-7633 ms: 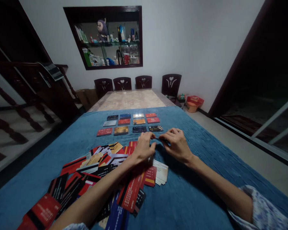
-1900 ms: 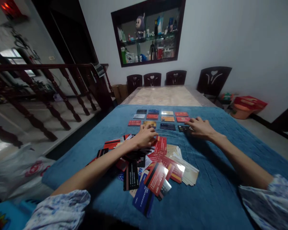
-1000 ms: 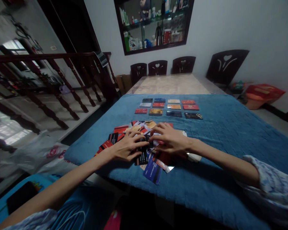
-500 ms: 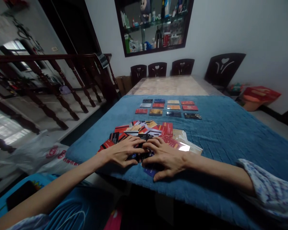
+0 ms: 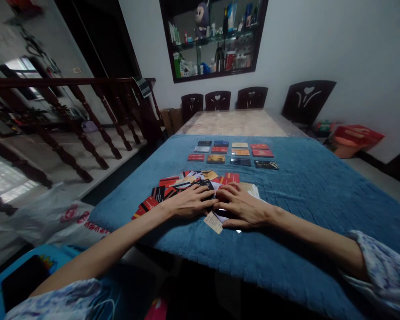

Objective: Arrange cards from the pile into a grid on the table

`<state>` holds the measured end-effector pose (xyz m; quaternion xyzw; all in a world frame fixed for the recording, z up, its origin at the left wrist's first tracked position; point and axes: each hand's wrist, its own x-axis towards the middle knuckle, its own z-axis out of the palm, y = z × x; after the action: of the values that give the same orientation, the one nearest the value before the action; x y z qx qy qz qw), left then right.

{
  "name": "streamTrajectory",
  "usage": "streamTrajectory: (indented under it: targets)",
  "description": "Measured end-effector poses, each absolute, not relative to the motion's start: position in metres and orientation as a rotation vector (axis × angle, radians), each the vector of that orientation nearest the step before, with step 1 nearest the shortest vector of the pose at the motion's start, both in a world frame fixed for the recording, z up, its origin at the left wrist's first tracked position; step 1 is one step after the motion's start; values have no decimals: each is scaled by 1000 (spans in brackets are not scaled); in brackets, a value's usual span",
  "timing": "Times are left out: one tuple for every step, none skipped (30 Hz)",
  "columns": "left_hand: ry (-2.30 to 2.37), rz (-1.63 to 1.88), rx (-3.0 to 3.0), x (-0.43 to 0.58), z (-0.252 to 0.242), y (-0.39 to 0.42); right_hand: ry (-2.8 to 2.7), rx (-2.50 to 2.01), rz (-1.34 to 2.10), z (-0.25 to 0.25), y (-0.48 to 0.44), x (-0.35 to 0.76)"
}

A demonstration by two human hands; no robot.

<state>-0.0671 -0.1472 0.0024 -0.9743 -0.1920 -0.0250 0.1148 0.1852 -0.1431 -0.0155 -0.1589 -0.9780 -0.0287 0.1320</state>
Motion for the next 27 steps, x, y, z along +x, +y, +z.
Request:
streamTrajectory:
  targets:
    - [-558,-85,-2850,-64,0,-143,-2832,-481,-106,-17,-140,189]
    - [-554,-103,-2845,-61,-2,-139,-2829,-497,-125,-18,-137,193]
    - [-536,-101,-2844,-57,-4,-135,-2831,-517,-136,-18,-134,197]
    - [-525,-109,-2841,-53,-6,-131,-2824,-535,-144,-18,-133,201]
    - [-515,-125,-2839,-49,-7,-127,-2819,-554,-149,-18,-131,205]
    - [-515,-128,-2840,-45,-8,-124,-2811,-569,-154,-18,-130,209]
    - [-518,-134,-2841,-41,-9,-121,-2800,-584,-160,-18,-129,213]
    - [-519,-138,-2843,-37,-10,-119,-2790,-598,-165,-17,-128,218]
    - [-517,-144,-2842,-32,-11,-116,-2786,-613,-167,-17,-127,222]
    - [-526,-154,-2836,-27,-12,-114,-2785,-634,-170,-16,-126,227]
    - [-541,-159,-2825,-21,-13,-111,-2786,-652,-174,-16,-124,233]
    - [-545,-160,-2815,-16,-14,-108,-2789,-676,-178,-17,-121,238]
    - [-543,-154,-2810,-11,-15,-105,-2779,-700,-191,-17,-118,244]
    - [-549,-158,-2803,-5,-15,-102,-2770,-715,-204,-19,-115,250]
    - [-563,-156,-2798,1,-16,-99,-2752,-733,-223,-20,-111,256]
    - [-561,-150,-2799,6,-17,-96,-2737,-741,-240,-22,-107,262]
    - [-550,-142,-2803,12,-18,-92,-2732,-757,-250,-24,-102,269]
    - [-542,-140,-2807,17,-19,-89,-2721,-767,-258,-27,-98,274]
    - [-544,-149,-2805,22,-20,-86,-2711,-791,-258,-29,-94,280]
    - [-558,-171,-2797,26,-21,-82,-2706,-808,-254,-31,-90,284]
    - [-549,-172,-2797,30,-22,-80,-2704,-821,-239,-33,-87,288]
    - [-551,-170,-2793,34,-22,-77,-2701,-832,-231,-34,-85,291]
    - [-554,-170,-2792,36,-22,-75,-2697,-843,-227,-35,-83,294]
    - [-553,-168,-2794,38,-22,-73,-2693,-854,-228,-36,-82,296]
    - [-555,-171,-2797,39,-21,-72,-2689,-867,-235,-36,-81,297]
    - [-556,-178,-2804,38,-20,-71,-2684,-883,-243,-36,-81,298]
    - [-560,-188,-2813,35,-17,-71,-2680,-901,-251,-36,-81,298]
